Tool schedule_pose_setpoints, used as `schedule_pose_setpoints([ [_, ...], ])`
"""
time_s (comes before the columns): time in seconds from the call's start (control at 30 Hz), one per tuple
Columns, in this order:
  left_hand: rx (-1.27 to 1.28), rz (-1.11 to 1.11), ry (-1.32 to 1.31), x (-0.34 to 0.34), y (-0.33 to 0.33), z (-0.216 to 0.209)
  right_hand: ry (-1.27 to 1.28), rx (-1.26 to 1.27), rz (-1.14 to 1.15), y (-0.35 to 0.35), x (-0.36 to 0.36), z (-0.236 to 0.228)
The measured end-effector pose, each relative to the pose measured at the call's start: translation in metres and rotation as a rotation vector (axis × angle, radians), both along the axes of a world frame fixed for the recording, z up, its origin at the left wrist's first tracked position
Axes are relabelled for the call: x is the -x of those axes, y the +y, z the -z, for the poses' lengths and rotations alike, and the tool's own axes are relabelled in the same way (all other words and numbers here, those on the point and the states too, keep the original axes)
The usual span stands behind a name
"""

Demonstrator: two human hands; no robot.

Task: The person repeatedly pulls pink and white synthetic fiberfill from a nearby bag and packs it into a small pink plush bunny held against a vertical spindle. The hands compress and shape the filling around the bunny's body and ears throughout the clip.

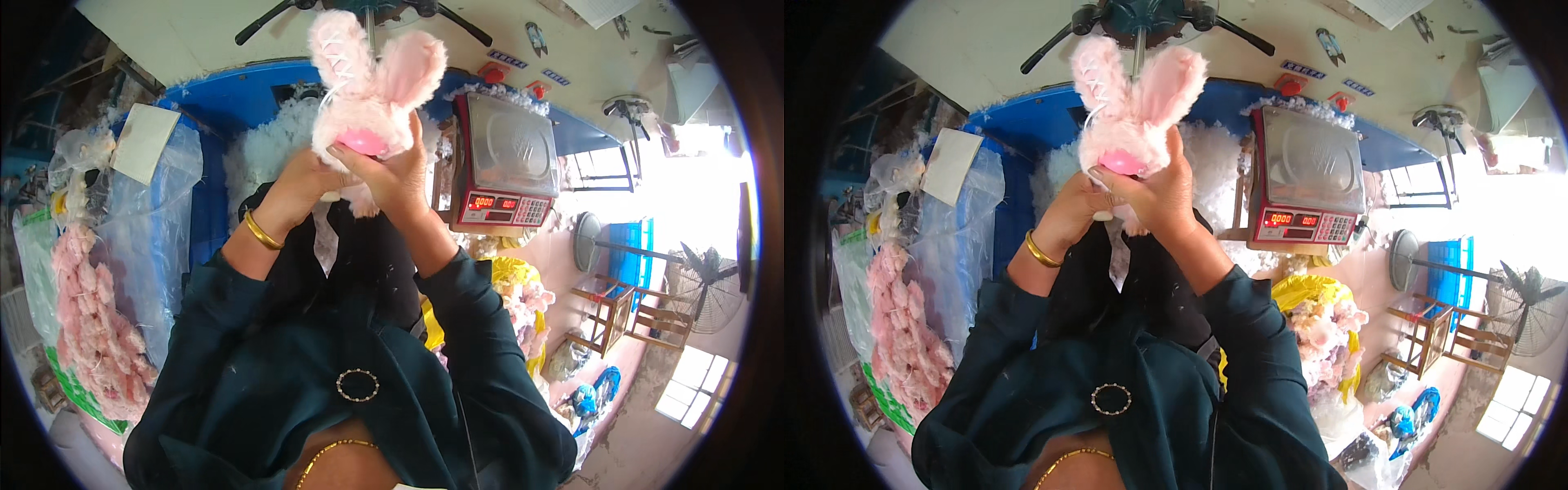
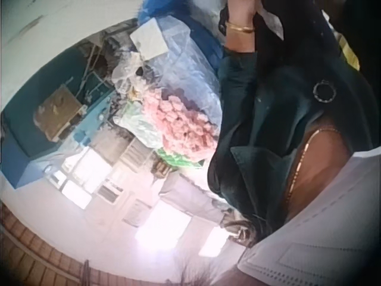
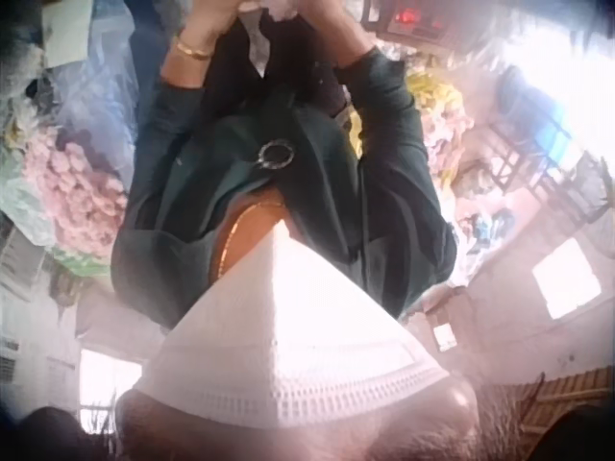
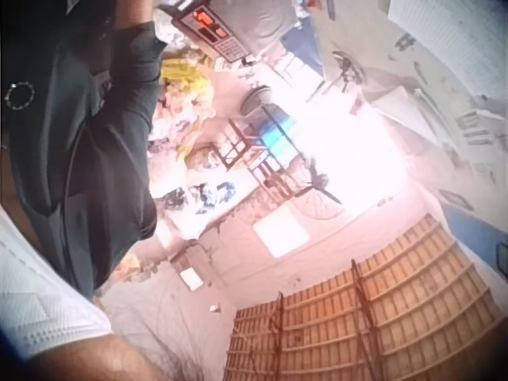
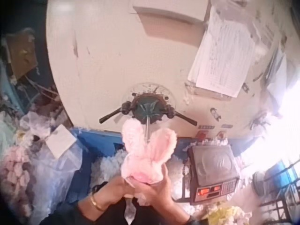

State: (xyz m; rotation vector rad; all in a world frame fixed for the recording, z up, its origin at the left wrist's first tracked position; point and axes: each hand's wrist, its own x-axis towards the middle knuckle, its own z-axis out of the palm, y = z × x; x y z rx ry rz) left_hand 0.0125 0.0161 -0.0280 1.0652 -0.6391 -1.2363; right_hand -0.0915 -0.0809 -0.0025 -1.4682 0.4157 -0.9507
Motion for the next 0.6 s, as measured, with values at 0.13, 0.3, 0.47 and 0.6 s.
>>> schedule_pose_setpoints([
  [0.13, -0.016, -0.228, -0.04, 0.005, -0.001, 0.016, 0.123, 0.125, 0.144, -0.027, -0.025, 0.021],
  [0.3, -0.095, -0.194, 0.079, 0.001, 0.042, 0.038, 0.429, 0.82, 0.365, -0.015, 0.007, 0.026],
  [0.47, -0.219, -0.382, -0.293, -0.031, 0.098, 0.051, 0.468, 0.893, 0.337, -0.012, 0.056, 0.027],
  [0.6, -0.708, -1.084, -1.216, -0.11, 0.229, 0.078, 0.798, 0.698, 0.203, -0.024, 0.164, 0.067],
])
